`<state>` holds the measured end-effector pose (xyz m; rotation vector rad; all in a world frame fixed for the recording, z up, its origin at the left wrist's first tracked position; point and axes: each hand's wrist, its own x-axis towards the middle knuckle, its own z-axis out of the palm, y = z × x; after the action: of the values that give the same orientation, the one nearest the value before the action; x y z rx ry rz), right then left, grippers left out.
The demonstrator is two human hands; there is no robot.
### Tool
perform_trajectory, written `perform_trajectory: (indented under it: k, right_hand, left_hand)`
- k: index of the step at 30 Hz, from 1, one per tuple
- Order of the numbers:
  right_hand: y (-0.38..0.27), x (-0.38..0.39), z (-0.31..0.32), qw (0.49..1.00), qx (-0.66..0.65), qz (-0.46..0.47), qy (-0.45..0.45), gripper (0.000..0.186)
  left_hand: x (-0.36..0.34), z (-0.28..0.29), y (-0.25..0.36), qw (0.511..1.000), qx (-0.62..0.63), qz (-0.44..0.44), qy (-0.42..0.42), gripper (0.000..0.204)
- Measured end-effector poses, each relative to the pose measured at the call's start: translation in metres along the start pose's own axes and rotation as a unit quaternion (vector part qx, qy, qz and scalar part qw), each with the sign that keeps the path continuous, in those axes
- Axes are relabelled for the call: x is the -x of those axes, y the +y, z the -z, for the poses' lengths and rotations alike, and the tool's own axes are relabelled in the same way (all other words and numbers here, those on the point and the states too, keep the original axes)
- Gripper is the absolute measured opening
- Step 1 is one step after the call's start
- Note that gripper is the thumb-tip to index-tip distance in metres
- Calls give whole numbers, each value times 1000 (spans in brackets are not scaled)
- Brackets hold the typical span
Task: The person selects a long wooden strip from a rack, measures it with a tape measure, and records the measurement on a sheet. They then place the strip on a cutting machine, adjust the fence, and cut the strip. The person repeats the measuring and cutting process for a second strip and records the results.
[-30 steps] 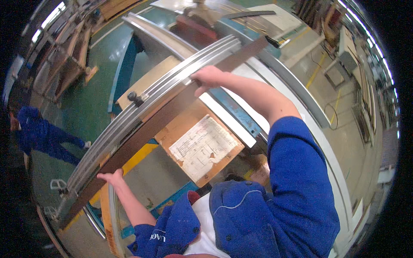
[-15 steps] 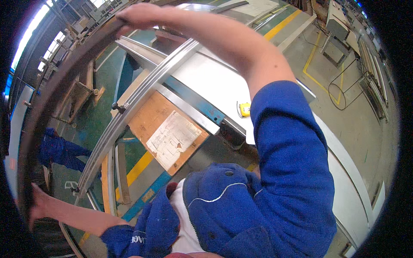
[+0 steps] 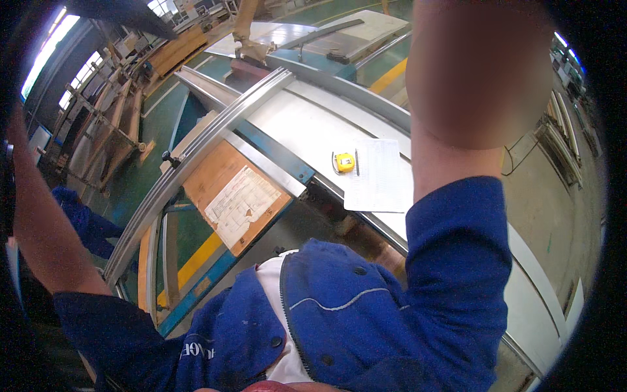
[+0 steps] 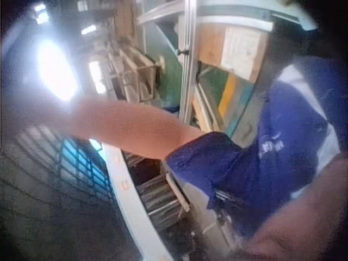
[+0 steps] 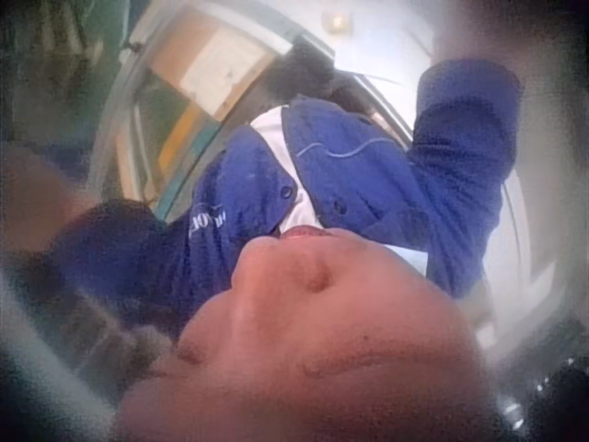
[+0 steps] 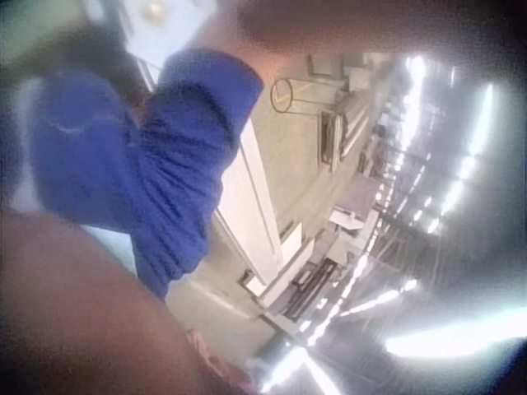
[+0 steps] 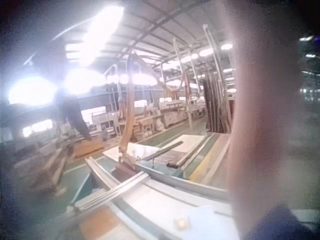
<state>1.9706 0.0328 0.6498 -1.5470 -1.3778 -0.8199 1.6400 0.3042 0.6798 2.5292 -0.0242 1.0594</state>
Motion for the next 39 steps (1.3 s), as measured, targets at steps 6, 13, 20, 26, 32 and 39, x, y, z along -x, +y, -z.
perform_trajectory:
  k: [6, 13, 20, 26, 32, 39]
  right_hand:
    - [7, 104, 86, 901, -351, -52, 250, 50]
    - [7, 151, 2, 695, -661, -14, 282, 48]
    - [-115, 129, -107, 493, -858, -13, 142, 46]
    - [-156, 158, -175, 438, -881, -55, 170, 45]
    - [58, 163, -186, 450, -838, -272, 148, 56]
    - [144, 263, -336, 567, -493, -608, 257, 59]
  left_hand:
    - [-22, -90, 28, 981, -54, 0, -184, 67]
    - [41, -59, 15, 952, -212, -184, 120, 65]
    - [185, -103, -5, 656, 495, 215, 528, 79]
    - [209, -51, -16, 647, 483, 95, 582, 62]
    - [312, 25, -116, 586, 389, 174, 690, 57]
    - [508, 88, -249, 505, 233, 354, 752, 45]
